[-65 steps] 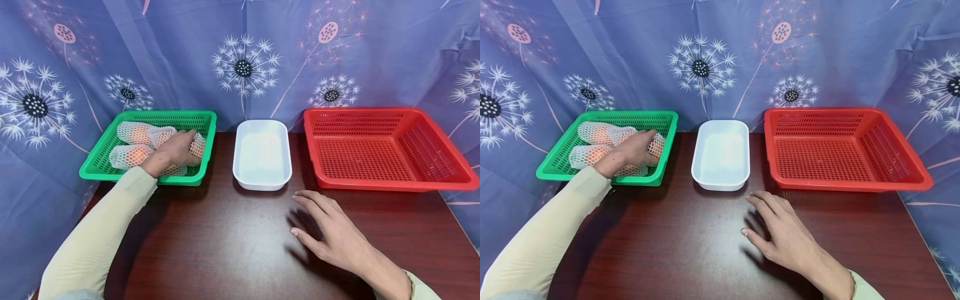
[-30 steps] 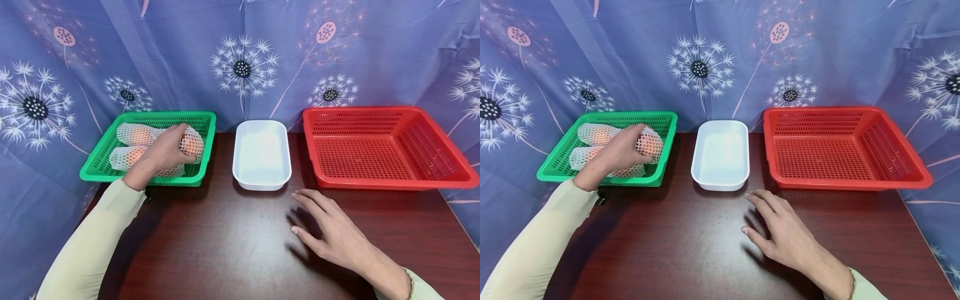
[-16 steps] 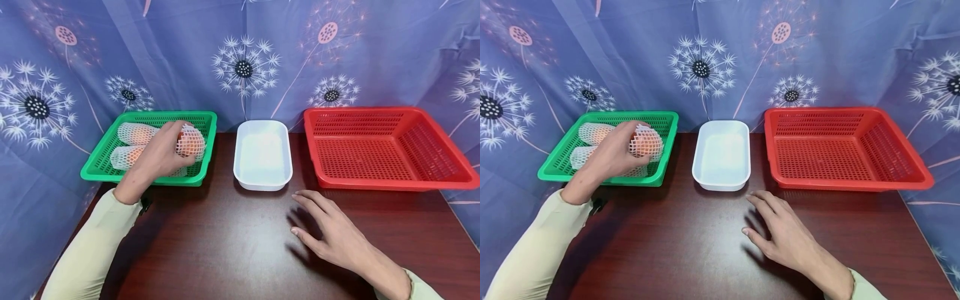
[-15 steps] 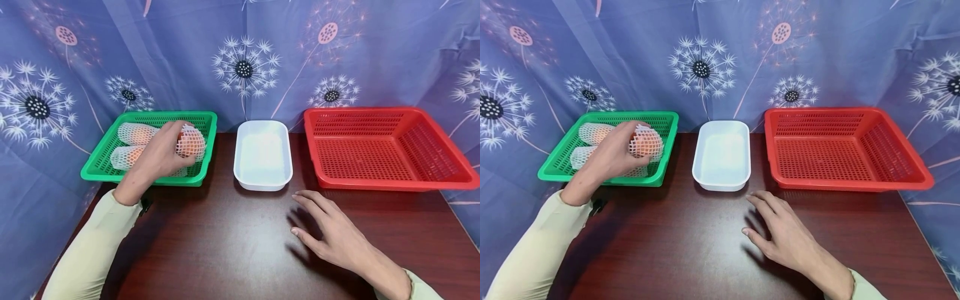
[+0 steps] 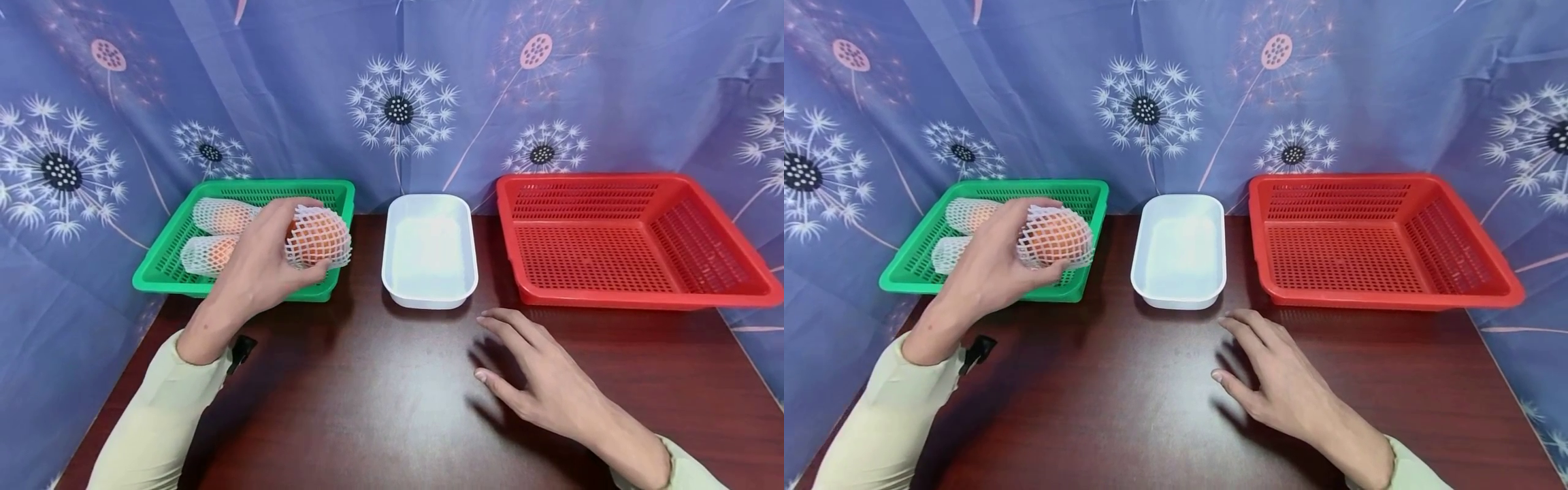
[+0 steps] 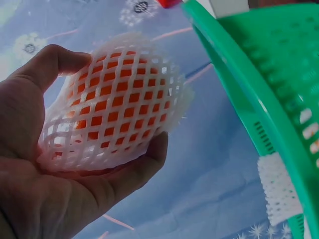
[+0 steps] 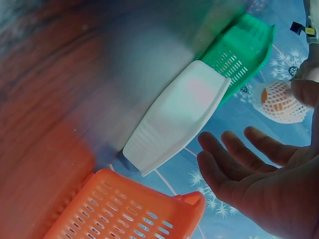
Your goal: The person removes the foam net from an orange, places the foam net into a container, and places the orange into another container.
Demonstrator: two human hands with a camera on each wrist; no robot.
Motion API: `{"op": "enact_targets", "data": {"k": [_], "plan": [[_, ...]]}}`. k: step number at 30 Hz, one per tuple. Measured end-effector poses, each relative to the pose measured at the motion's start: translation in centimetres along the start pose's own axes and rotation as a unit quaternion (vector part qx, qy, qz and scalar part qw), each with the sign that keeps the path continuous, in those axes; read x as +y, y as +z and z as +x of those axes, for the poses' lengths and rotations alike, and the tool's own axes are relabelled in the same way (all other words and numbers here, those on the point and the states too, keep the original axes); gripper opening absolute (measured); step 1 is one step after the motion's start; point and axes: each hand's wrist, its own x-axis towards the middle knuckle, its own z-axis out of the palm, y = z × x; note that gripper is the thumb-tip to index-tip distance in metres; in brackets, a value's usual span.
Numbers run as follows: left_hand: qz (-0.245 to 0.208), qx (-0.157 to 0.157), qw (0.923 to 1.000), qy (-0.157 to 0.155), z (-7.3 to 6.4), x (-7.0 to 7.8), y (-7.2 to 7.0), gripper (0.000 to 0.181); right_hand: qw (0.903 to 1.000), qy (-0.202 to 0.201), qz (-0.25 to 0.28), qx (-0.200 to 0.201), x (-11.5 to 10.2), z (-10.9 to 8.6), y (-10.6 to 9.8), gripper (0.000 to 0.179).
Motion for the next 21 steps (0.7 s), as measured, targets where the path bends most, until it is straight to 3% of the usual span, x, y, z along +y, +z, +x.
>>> {"op": "enact_targets", "data": {"k": [10,21], "plan": [[-0.043,0.025,0.9971,0.058,-1.9,2.0,1.2,0.076,1.0000,-0.001,0.001,-0.001,-0.2,0.0,0.0,0.070],[-0.112,0.003,0.9919,0.060,-3.4,4.2,3.0,0.081,0.9999,0.000,0.011,0.000,-0.5,0.1,0.0,0.067]]}}
